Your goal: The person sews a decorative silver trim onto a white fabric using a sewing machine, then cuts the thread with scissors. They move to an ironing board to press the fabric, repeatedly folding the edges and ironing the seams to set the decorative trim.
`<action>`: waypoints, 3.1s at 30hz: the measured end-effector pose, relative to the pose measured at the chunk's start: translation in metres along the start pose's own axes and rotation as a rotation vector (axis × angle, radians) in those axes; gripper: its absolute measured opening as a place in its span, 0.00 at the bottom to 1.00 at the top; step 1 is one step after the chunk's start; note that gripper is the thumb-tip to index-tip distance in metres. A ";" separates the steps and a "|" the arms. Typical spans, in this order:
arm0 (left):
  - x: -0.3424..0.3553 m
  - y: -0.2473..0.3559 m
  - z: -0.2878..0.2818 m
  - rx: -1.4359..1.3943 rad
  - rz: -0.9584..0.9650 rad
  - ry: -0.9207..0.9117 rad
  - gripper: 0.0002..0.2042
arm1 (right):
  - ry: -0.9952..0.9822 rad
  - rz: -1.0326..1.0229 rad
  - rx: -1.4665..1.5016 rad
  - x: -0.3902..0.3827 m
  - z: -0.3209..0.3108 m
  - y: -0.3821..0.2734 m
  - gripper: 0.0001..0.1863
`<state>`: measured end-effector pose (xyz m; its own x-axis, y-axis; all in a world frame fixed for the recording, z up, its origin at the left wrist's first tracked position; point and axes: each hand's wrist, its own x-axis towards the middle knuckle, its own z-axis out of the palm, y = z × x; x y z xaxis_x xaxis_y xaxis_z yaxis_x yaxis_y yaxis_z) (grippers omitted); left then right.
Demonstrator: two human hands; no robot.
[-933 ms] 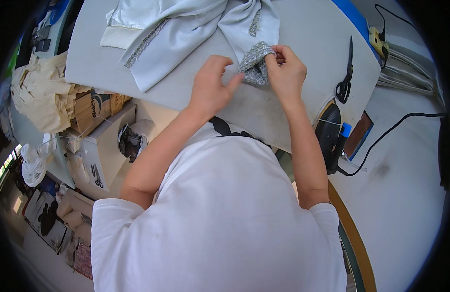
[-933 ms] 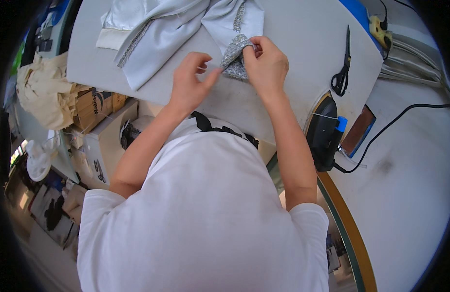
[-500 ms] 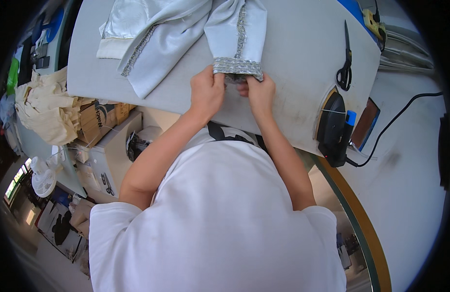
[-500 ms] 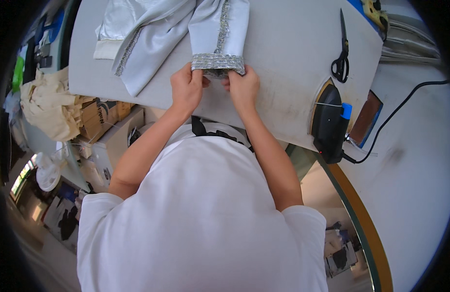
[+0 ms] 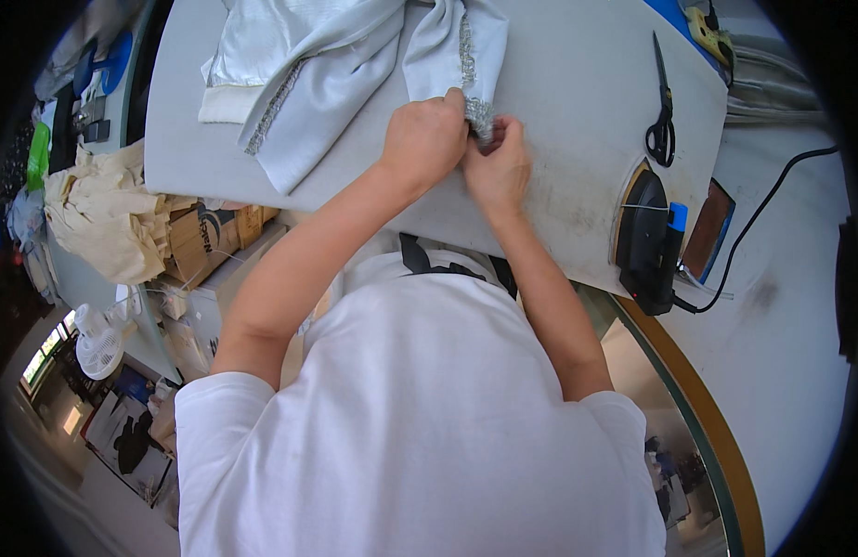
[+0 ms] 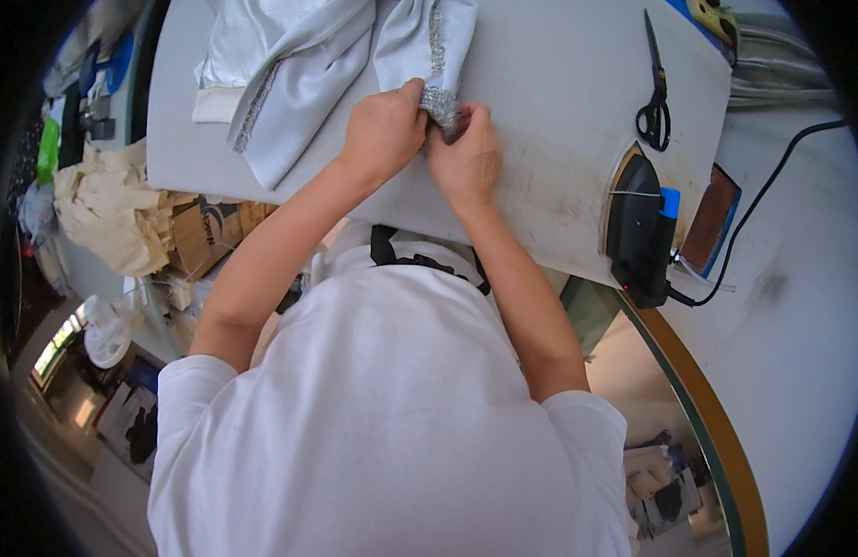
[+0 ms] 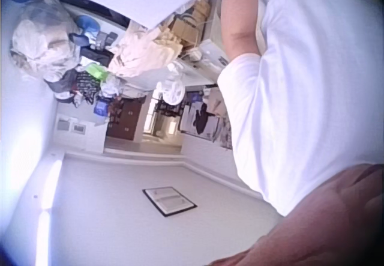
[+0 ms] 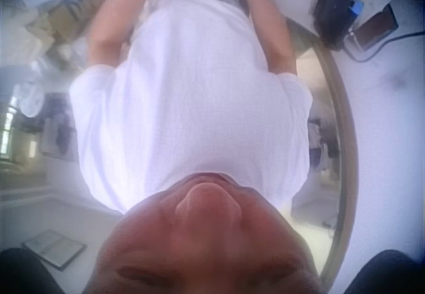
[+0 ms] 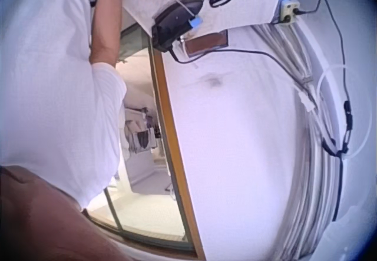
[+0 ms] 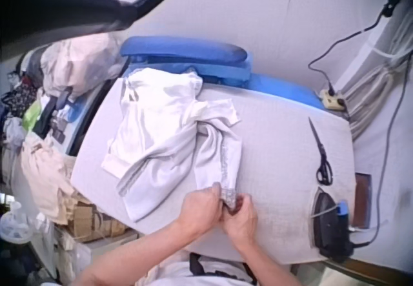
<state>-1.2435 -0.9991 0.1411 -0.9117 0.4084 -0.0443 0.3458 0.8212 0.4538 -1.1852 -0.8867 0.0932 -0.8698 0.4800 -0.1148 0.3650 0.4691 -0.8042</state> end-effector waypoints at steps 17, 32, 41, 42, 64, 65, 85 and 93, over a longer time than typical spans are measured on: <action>-0.083 -0.010 0.041 -0.099 -0.306 0.070 0.36 | -0.150 -0.270 -0.103 0.010 -0.055 0.026 0.27; 0.068 -0.050 0.004 -0.336 -0.264 0.367 0.09 | -0.416 0.200 0.614 0.109 -0.037 0.027 0.15; 0.056 -0.078 0.022 -1.374 -0.610 0.017 0.11 | -0.864 0.493 0.532 0.144 0.017 -0.015 0.16; 0.052 -0.082 0.020 -1.367 -0.631 0.070 0.11 | -0.793 0.475 0.520 0.140 0.014 -0.021 0.15; 0.038 -0.060 0.043 -0.043 0.195 0.627 0.22 | -0.772 0.614 0.711 0.186 0.033 -0.027 0.21; 0.038 -0.058 0.048 -0.097 0.176 0.585 0.25 | -0.837 0.565 0.761 0.183 0.035 -0.030 0.20; 0.040 -0.057 0.061 0.048 0.148 0.367 0.20 | -0.168 -1.058 -0.373 0.144 0.015 -0.018 0.17; 0.018 -0.068 0.042 -0.183 0.178 0.394 0.19 | -0.164 -0.031 -0.055 0.066 -0.085 0.049 0.11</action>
<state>-1.2739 -1.0308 0.0723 -0.8687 0.3248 0.3739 0.4919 0.6538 0.5750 -1.1966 -0.7695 0.0961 -0.9216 0.3395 -0.1881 0.3513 0.5237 -0.7761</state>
